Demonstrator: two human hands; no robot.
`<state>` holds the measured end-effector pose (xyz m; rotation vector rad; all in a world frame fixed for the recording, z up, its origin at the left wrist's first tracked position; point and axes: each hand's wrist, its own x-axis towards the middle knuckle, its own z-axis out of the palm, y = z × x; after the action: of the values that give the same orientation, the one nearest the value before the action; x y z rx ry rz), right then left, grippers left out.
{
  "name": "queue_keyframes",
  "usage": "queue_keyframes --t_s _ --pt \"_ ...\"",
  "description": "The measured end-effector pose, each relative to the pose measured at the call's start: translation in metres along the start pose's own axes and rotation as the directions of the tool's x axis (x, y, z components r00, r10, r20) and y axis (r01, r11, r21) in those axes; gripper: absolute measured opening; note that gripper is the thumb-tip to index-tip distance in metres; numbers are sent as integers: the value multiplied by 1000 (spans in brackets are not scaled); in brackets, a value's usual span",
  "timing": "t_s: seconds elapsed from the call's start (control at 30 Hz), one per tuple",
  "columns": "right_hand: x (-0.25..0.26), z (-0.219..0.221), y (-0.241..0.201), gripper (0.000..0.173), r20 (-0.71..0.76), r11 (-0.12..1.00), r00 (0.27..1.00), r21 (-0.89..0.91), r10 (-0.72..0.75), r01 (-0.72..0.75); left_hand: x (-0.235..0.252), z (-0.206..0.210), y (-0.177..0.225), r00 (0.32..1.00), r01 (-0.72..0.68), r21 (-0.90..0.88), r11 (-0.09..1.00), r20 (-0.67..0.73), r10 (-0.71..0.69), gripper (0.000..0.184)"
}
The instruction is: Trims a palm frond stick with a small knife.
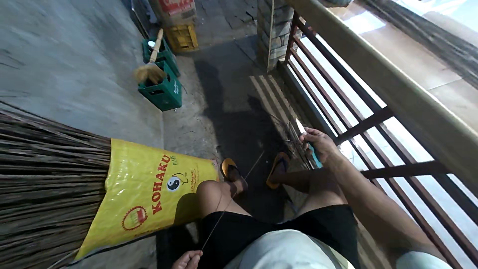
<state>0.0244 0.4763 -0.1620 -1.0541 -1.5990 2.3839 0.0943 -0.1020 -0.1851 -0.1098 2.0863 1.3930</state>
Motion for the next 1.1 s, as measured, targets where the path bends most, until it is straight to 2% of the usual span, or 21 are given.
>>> queue_keyframes --t_s 0.07,0.13,0.23,0.43,0.53,0.7,1.0,1.1 --pt "-5 8 9 29 31 994 999 -104 -15 18 3 12 7 998 16 44 999 -57 -14 21" --pt "-13 26 23 30 145 978 988 -195 -47 75 14 34 23 992 6 75 997 -124 4 22" --pt "-37 63 46 32 331 985 944 -156 -13 68 40 71 46 975 -74 58 996 -206 85 21" --pt "-90 117 95 38 627 984 759 -132 175 -118 81 124 84 943 -264 51 963 -194 269 18" --pt "-98 127 110 30 649 984 740 -98 176 -148 88 135 95 921 -339 56 939 -184 343 18" --pt "-103 124 107 27 651 983 738 -79 177 -167 86 136 97 920 -359 -6 933 -172 352 17" --pt "-88 105 92 29 552 979 816 -3 173 -206 69 124 86 966 -250 -98 963 -100 240 17" --pt "-92 105 93 34 595 982 784 -62 179 -178 68 125 83 969 -241 -115 964 -80 233 17"
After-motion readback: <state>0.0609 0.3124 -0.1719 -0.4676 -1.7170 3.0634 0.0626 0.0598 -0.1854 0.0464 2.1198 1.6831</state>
